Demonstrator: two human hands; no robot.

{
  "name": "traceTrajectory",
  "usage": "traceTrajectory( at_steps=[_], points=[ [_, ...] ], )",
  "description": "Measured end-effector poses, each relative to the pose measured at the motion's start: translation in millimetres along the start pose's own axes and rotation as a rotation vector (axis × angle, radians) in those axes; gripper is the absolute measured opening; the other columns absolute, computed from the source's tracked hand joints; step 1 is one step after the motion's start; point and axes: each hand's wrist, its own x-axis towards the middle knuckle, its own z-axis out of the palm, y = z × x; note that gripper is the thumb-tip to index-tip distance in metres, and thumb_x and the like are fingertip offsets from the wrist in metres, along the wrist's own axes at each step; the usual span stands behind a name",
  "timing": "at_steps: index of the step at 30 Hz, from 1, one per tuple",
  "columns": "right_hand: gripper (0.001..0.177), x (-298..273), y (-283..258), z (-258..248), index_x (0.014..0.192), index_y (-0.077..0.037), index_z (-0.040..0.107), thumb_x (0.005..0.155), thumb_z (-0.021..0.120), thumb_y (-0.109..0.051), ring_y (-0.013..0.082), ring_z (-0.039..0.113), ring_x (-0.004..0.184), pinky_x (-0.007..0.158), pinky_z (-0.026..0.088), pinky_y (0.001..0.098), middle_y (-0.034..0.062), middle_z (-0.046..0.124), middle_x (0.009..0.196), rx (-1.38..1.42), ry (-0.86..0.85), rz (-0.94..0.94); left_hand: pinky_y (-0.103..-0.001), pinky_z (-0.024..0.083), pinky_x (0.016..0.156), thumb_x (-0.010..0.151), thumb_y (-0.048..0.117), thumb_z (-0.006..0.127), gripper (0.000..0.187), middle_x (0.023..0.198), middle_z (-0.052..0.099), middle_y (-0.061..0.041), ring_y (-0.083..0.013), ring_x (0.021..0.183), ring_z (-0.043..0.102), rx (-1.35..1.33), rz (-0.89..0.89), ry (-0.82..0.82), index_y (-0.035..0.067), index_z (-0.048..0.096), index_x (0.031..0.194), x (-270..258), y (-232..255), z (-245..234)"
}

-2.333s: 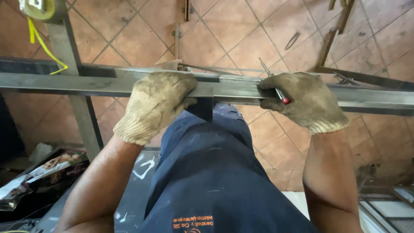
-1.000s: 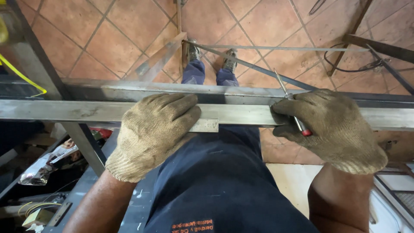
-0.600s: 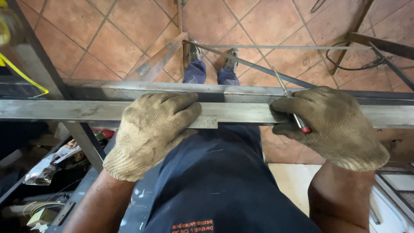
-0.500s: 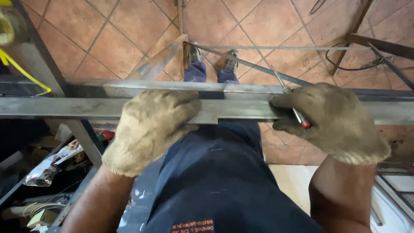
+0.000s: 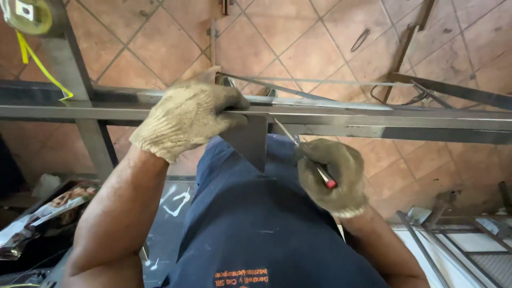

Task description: Measuring, marking, and cutting metal beams using an angle grinder and manual tools

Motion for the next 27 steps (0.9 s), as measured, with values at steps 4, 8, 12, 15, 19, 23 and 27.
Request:
traceTrajectory(
  at_steps=[4,8,12,15,19,23,27],
  points=[
    [0.017,-2,0,10,0.104,0.001,0.058,0.09,0.066,0.003,0.0273,0.073,0.071,0.061,0.058,0.0359,0.0163,0.073,0.087,-0.065,0.029,-0.084,-0.053,0.049,0.09,0.085,0.05,0.055,0.042,0.109,0.07,-0.004,-0.0318,0.116,0.058,0.009,0.11,0.056,0.031,0.075,0.116,2,-7,7],
    [0.021,9,-13,14,0.109,0.001,0.056,0.092,0.06,0.012,0.024,0.068,0.067,0.063,0.055,0.0334,0.0146,0.07,0.083,0.052,0.013,-0.046,-0.049,0.047,0.095,0.083,0.048,0.053,0.04,0.108,0.069,0.001,-0.0221,0.119,0.056,-0.036,0.057,0.004,0.032,0.074,0.112,-5,2,-3],
    [0.017,8,-10,15,0.1,0.001,0.057,0.087,0.064,0.01,0.0294,0.069,0.069,0.063,0.053,0.0388,0.0167,0.07,0.083,-0.048,0.006,-0.072,-0.051,0.048,0.089,0.084,0.049,0.05,0.044,0.113,0.069,-0.003,-0.0264,0.112,0.061,0.011,0.04,-0.007,0.034,0.074,0.118,-3,5,-4],
    [0.012,15,-22,12,0.076,-0.002,0.056,0.081,0.057,0.009,0.0224,0.038,0.051,0.051,0.035,0.0375,0.0075,0.046,0.06,-0.088,-0.085,0.032,-0.049,0.048,0.088,0.084,0.047,0.049,0.045,0.111,0.071,0.001,-0.0232,0.112,0.061,-0.04,0.046,-0.003,0.032,0.074,0.117,-5,5,-2],
    [0.009,0,-28,7,0.093,-0.004,0.063,0.086,0.065,0.001,0.0182,0.055,0.054,0.053,0.043,0.0336,0.0078,0.064,0.069,-0.005,-0.142,0.187,-0.051,0.046,0.094,0.085,0.049,0.052,0.042,0.115,0.068,-0.002,-0.0284,0.114,0.062,0.003,0.027,0.012,0.036,0.072,0.12,-5,5,-2],
    [0.017,-1,-31,9,0.099,0.002,0.077,0.092,0.067,-0.009,0.0273,0.073,0.062,0.054,0.052,0.0237,0.0176,0.069,0.065,-0.044,0.195,0.212,-0.05,0.051,0.104,0.092,0.052,0.057,0.033,0.115,0.075,0.0,-0.03,0.12,0.066,-0.027,0.048,0.04,0.035,0.071,0.116,-7,-2,4],
    [0.012,-9,1,28,0.098,0.0,0.069,0.092,0.073,-0.008,0.0271,0.073,0.064,0.06,0.058,0.0302,0.0147,0.071,0.071,-0.003,0.212,0.184,-0.047,0.05,0.104,0.088,0.063,0.054,0.039,0.117,0.073,0.003,-0.025,0.123,0.064,-0.025,0.029,0.023,0.039,0.07,0.116,-4,1,0]
  ],
)
